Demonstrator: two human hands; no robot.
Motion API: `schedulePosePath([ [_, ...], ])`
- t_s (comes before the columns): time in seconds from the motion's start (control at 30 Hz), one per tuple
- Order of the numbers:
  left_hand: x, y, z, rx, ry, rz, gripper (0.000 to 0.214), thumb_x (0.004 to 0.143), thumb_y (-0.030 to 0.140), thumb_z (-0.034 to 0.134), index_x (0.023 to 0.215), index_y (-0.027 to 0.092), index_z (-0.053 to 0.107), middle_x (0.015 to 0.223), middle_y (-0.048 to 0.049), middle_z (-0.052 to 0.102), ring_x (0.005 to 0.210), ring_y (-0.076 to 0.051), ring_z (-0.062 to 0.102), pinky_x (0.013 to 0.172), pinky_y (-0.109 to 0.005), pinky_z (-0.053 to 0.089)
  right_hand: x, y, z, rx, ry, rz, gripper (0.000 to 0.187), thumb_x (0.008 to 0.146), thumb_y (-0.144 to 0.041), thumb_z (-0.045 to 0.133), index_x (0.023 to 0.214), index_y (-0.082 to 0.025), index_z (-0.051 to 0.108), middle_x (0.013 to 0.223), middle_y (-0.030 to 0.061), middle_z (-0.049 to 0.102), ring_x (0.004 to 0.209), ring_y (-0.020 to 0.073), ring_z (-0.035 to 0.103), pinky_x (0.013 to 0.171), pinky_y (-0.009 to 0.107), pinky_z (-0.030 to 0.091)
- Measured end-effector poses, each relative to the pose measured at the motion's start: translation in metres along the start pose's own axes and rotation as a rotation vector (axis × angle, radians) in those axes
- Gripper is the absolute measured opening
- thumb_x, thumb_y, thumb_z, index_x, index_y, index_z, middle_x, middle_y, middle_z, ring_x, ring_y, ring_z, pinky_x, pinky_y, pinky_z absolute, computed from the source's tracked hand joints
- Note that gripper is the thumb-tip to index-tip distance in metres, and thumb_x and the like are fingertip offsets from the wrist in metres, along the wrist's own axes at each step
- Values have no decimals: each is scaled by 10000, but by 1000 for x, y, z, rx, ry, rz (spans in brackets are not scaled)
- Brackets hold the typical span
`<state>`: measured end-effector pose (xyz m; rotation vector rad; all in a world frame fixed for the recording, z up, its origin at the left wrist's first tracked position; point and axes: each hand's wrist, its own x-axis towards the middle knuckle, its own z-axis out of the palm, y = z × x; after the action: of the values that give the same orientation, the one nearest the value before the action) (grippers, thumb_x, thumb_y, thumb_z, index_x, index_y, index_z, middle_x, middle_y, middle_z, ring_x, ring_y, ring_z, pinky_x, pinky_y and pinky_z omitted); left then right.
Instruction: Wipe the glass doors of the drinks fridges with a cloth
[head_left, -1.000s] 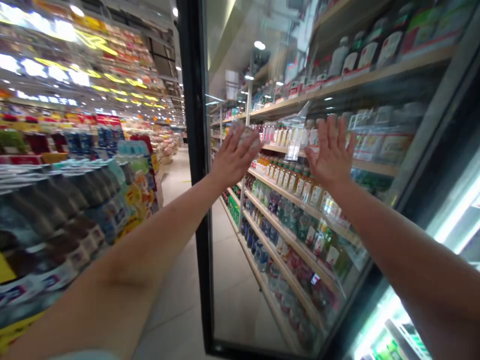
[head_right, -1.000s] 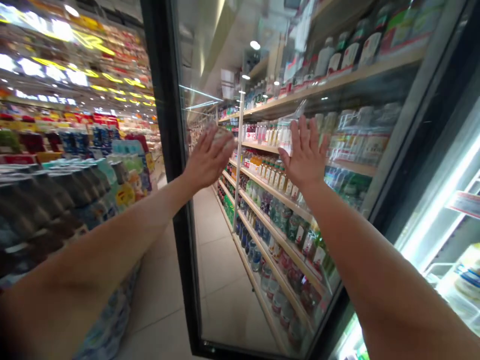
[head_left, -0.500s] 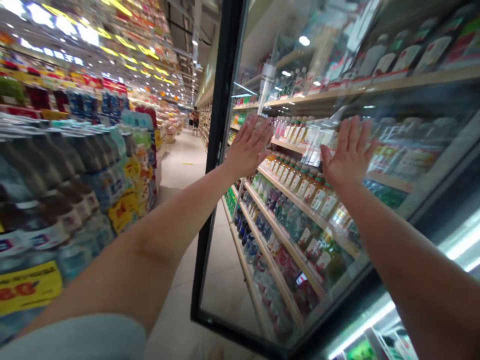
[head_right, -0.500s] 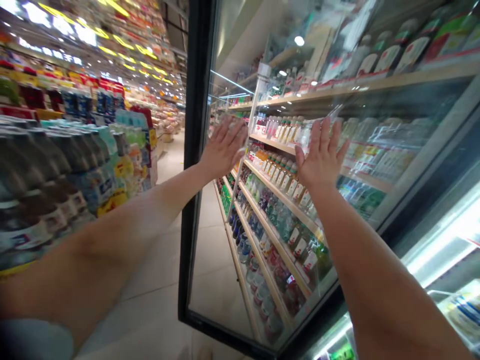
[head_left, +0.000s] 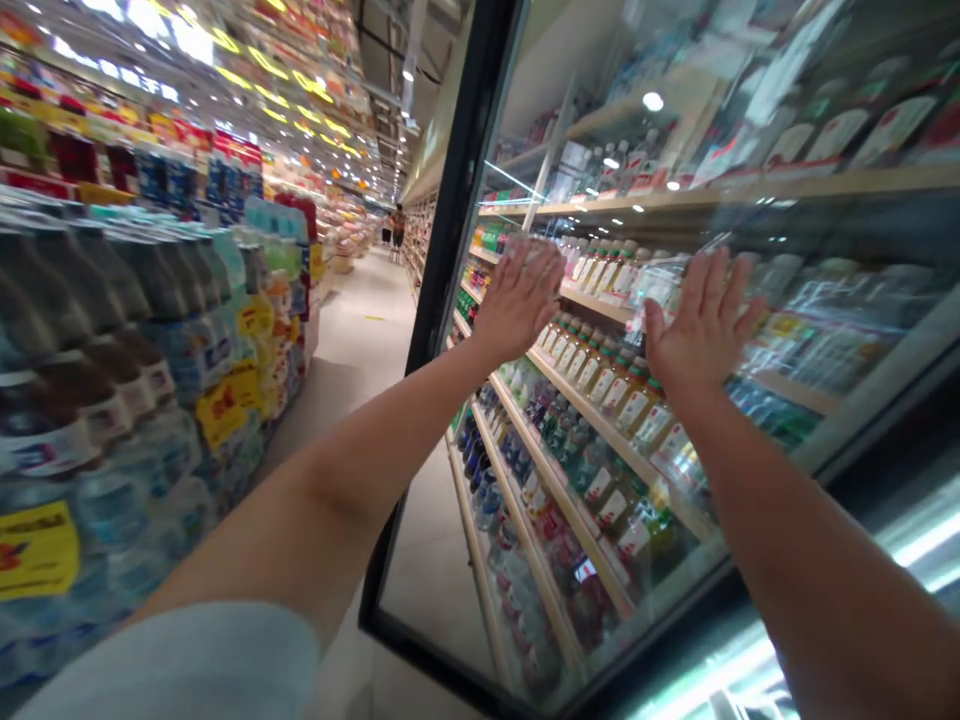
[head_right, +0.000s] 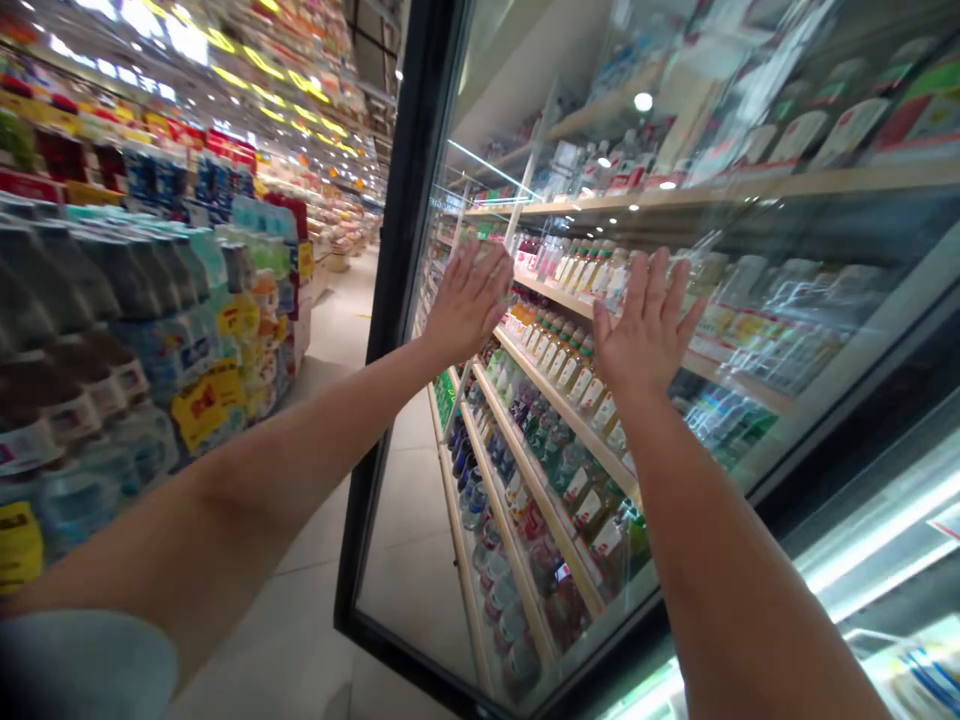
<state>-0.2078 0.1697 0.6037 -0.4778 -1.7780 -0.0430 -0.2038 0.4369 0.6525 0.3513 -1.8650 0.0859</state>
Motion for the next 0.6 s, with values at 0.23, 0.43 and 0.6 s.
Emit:
schedulePosePath([
  [0.23,10,21,9,-46,-149,363,577,1098,444,348,1646,267,326,1728,24,245,1624,-243,-1,1360,-495,38,-3,-4,1,28,28,19,747,1042,-588,188,1697,-235,117,1733,37,71,1634,322,33,1315,629,17],
  [0.43,55,-37,-19,-69,-31,43,662,1041,403,414,1663,208,300,1734,-8,220,1630,-294,32,1357,-548,70,-7,-4,-5,-53,-3,20,755,1051,-569,134,1689,-165,159,1733,44,86,1634,316,47,1332,601,56],
  [0.6,43,-11,-10,-47,-5,36,727,1042,500,428,1656,131,304,1737,-79,201,1621,-363,10,1350,-549,-8,-10,-6,-12,-114,-55,32,751,1050,-538,91,1681,-141,177,1736,44,87,1635,306,29,1336,580,49],
])
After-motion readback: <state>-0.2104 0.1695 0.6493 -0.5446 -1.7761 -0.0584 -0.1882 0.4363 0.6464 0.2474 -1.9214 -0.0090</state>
